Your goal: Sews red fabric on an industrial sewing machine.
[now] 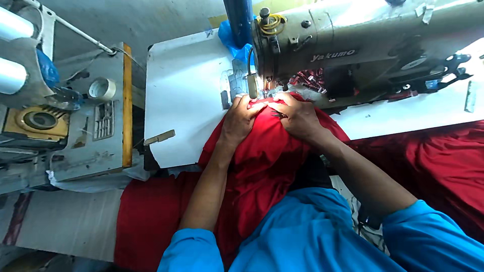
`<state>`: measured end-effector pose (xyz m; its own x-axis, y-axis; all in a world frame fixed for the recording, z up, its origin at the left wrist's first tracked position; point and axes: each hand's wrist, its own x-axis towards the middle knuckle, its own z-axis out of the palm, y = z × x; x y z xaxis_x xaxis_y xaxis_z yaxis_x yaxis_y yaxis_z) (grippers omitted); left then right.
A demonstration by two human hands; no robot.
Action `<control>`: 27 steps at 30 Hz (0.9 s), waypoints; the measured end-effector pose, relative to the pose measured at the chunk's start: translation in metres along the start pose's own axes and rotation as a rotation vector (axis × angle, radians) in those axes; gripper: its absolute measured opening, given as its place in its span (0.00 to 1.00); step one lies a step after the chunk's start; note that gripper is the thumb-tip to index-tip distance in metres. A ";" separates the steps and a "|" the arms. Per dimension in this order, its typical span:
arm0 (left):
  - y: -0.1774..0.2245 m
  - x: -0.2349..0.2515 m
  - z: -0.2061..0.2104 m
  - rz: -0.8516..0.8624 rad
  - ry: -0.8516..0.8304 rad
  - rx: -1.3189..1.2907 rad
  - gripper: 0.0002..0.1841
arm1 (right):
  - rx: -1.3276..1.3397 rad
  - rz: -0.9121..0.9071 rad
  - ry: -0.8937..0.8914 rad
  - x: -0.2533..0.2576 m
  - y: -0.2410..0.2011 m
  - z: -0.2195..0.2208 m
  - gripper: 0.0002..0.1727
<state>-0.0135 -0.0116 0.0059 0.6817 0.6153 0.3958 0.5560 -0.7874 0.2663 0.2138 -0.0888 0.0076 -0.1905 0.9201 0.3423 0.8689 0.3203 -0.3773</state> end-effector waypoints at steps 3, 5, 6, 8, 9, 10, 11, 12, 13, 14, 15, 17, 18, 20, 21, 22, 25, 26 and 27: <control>-0.001 0.000 -0.001 0.001 0.007 -0.035 0.20 | -0.058 -0.018 -0.020 -0.001 -0.004 0.000 0.24; -0.005 -0.001 -0.002 -0.014 0.030 -0.115 0.22 | -0.080 -0.026 -0.027 -0.002 -0.007 0.000 0.24; -0.007 -0.001 -0.003 -0.027 0.060 -0.160 0.21 | -0.097 -0.034 -0.023 -0.002 -0.006 0.002 0.24; -0.007 -0.001 -0.004 -0.058 0.130 -0.234 0.17 | -0.107 -0.042 -0.023 -0.002 -0.004 0.004 0.24; -0.007 -0.001 -0.005 -0.068 0.154 -0.257 0.15 | -0.105 -0.041 -0.022 -0.002 -0.004 0.004 0.25; -0.007 -0.001 -0.006 -0.071 0.169 -0.276 0.13 | -0.103 -0.042 -0.017 -0.002 -0.004 0.005 0.25; -0.007 -0.002 -0.006 -0.064 0.177 -0.288 0.12 | -0.103 -0.041 -0.018 -0.002 -0.004 0.005 0.24; -0.008 -0.002 -0.005 -0.054 0.181 -0.300 0.11 | -0.102 -0.038 -0.021 -0.002 -0.004 0.004 0.24; -0.009 -0.003 -0.005 -0.044 0.175 -0.304 0.12 | -0.105 -0.036 -0.025 -0.002 -0.005 0.004 0.25; -0.010 -0.003 -0.005 -0.034 0.161 -0.307 0.12 | -0.108 -0.033 -0.029 -0.002 -0.005 0.003 0.25; -0.011 -0.004 -0.004 -0.024 0.146 -0.309 0.14 | -0.110 -0.030 -0.033 -0.002 -0.005 0.002 0.26; -0.013 -0.004 -0.004 -0.003 0.101 -0.289 0.17 | -0.107 -0.024 -0.036 -0.002 -0.006 0.001 0.24; -0.012 -0.003 -0.005 0.012 0.079 -0.267 0.19 | -0.103 -0.019 -0.039 -0.002 -0.007 0.000 0.25; -0.012 -0.002 -0.005 0.035 0.036 -0.205 0.22 | -0.105 -0.019 -0.046 -0.002 -0.007 0.000 0.25; -0.012 -0.002 -0.005 0.037 0.018 -0.182 0.23 | -0.108 -0.019 -0.042 -0.002 -0.007 0.001 0.25; -0.011 -0.001 -0.005 0.039 0.007 -0.166 0.23 | -0.111 -0.017 -0.038 -0.002 -0.007 0.001 0.25; -0.014 0.001 -0.004 0.058 0.005 -0.152 0.22 | -0.121 -0.004 -0.028 -0.002 -0.009 0.003 0.26; -0.016 0.002 -0.004 0.062 0.003 -0.155 0.22 | -0.129 0.004 -0.029 -0.001 -0.009 0.003 0.26; -0.017 0.002 -0.004 0.063 -0.001 -0.157 0.22 | -0.138 0.014 -0.034 0.000 -0.010 0.004 0.26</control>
<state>-0.0234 0.0035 0.0056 0.7135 0.5641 0.4155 0.4308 -0.8209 0.3748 0.2036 -0.0914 0.0082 -0.1913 0.9322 0.3074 0.9257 0.2755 -0.2593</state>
